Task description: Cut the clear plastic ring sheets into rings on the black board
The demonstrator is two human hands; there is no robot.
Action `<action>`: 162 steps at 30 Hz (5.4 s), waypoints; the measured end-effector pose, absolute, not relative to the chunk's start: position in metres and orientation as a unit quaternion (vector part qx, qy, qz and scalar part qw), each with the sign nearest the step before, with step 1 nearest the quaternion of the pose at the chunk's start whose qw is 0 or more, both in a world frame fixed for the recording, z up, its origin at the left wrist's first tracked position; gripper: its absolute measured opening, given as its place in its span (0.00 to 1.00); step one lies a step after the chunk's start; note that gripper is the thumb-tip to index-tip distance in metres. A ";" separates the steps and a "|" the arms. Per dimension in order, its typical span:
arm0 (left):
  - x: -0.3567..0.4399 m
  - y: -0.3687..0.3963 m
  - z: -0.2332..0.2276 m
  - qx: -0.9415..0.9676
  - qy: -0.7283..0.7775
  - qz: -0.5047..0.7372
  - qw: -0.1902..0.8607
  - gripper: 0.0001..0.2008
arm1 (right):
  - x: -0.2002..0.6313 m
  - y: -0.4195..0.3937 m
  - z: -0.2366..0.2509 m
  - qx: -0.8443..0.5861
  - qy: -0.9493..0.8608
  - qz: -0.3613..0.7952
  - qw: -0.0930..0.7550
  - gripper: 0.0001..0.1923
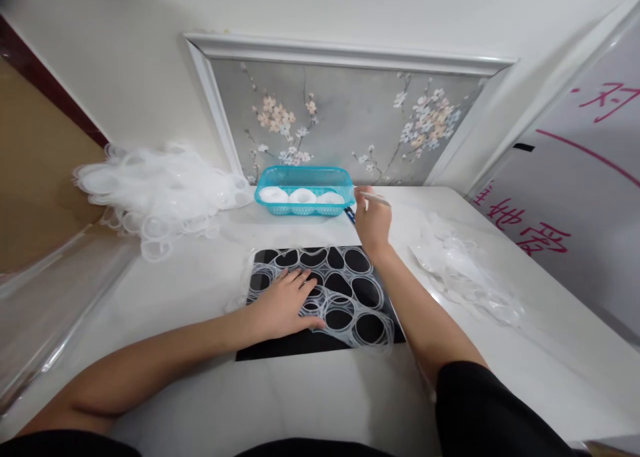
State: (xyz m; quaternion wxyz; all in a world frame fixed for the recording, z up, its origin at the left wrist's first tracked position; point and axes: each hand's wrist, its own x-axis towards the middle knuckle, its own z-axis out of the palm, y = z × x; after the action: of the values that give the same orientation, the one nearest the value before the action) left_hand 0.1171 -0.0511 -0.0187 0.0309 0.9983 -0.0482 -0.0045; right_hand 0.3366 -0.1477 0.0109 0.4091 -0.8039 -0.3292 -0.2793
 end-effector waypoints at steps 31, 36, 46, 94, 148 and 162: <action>0.073 -0.028 -0.020 0.998 0.023 0.047 -0.043 0.42 | 0.239 -0.113 -0.048 -0.685 -0.485 0.179 0.514 0.14; 0.073 -0.027 -0.021 0.998 0.021 0.033 -0.040 0.42 | 0.237 -0.114 -0.046 -0.683 -0.461 0.207 0.527 0.15; 0.077 -0.021 -0.020 0.999 0.008 0.034 -0.022 0.40 | 0.240 -0.113 -0.045 -0.689 -0.492 0.167 0.505 0.12; 0.061 -0.040 -0.009 0.994 0.062 -0.042 -0.077 0.43 | 0.214 -0.095 -0.044 -0.682 -0.515 0.176 0.488 0.10; 0.342 -0.185 0.147 0.968 -0.170 0.001 0.185 0.33 | 0.232 -0.388 0.017 -0.247 -0.023 0.266 0.931 0.01; 0.152 -0.125 0.068 0.937 -0.062 0.164 0.301 0.08 | 0.217 -0.261 0.043 -0.289 -0.181 0.355 0.871 0.03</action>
State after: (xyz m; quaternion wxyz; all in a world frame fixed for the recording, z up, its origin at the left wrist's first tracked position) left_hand 0.1521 -0.1250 0.0684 0.3014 0.9373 -0.0620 0.1638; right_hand 0.2165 -0.2612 0.0434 0.8705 -0.2887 -0.1811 0.3550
